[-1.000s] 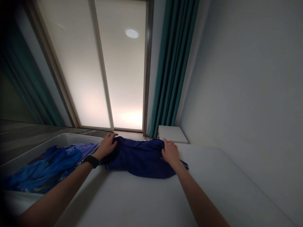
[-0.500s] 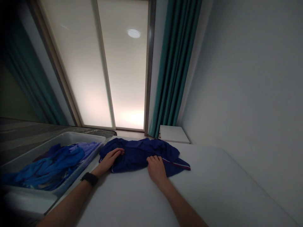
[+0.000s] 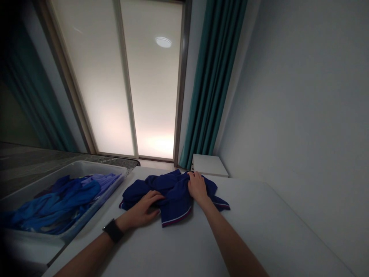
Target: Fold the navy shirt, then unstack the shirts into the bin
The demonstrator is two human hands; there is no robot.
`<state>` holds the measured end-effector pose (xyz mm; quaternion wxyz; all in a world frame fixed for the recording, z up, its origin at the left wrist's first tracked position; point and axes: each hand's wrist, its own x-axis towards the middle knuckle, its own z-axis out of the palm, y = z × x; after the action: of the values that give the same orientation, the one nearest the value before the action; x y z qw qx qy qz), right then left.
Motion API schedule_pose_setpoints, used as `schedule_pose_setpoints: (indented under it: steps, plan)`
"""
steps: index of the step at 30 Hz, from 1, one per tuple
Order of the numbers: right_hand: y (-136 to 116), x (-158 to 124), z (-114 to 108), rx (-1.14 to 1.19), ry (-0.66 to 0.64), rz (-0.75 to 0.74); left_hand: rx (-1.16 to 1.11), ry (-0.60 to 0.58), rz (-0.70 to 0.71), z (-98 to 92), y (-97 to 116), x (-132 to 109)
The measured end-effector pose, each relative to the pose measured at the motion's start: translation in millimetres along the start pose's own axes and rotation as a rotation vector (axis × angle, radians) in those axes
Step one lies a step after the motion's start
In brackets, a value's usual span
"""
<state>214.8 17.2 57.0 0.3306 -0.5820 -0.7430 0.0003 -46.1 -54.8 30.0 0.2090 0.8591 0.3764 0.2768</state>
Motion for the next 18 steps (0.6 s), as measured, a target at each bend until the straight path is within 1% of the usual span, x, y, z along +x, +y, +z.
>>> schedule_pose_setpoints:
  steps: [3,4,5,7,9,10,11,13,15,16,17,18]
  plan:
    - [-4.5,-27.9,-3.5,-0.124,0.090,-0.163,0.104,-0.063,0.000,1.3,-6.9,-3.7]
    - [-6.4,-39.6,-6.7,-0.125,0.088,-0.221,0.128,-0.070,-0.006,2.3,-9.6,-3.8]
    - [-8.2,-51.5,-10.3,-0.100,0.055,-0.273,0.151,-0.068,-0.013,3.5,-11.9,-3.2]
    - [-10.9,-73.7,-16.2,-0.034,-0.085,-0.364,0.193,-0.040,-0.030,6.6,-15.1,0.3]
    - [-11.1,-89.3,-16.7,-0.010,-0.210,-0.404,0.210,0.002,-0.048,9.6,-16.6,5.8]
    - [-10.3,-93.2,-14.4,-0.010,-0.234,-0.397,0.191,0.019,-0.062,10.8,-17.1,8.6]
    - [-9.0,-93.8,-10.8,-0.002,-0.232,-0.376,0.147,0.035,-0.084,11.5,-17.5,11.0]
    - [-6.7,-85.1,-2.0,0.071,-0.159,-0.293,-0.002,0.093,-0.154,10.8,-18.1,14.3]
    - [-6.9,-65.9,3.0,0.225,-0.082,-0.174,-0.159,0.221,-0.238,6.4,-18.0,15.2]
    - [-8.4,-54.3,2.6,0.313,-0.070,-0.100,-0.222,0.298,-0.274,2.6,-17.6,14.9]
    - [-10.5,-42.4,0.1,0.400,-0.084,-0.021,-0.282,0.367,-0.304,-2.2,-16.8,14.5]
    - [-13.1,-30.8,-4.3,0.482,-0.095,0.067,-0.352,0.416,-0.341,-7.6,-15.7,13.9]
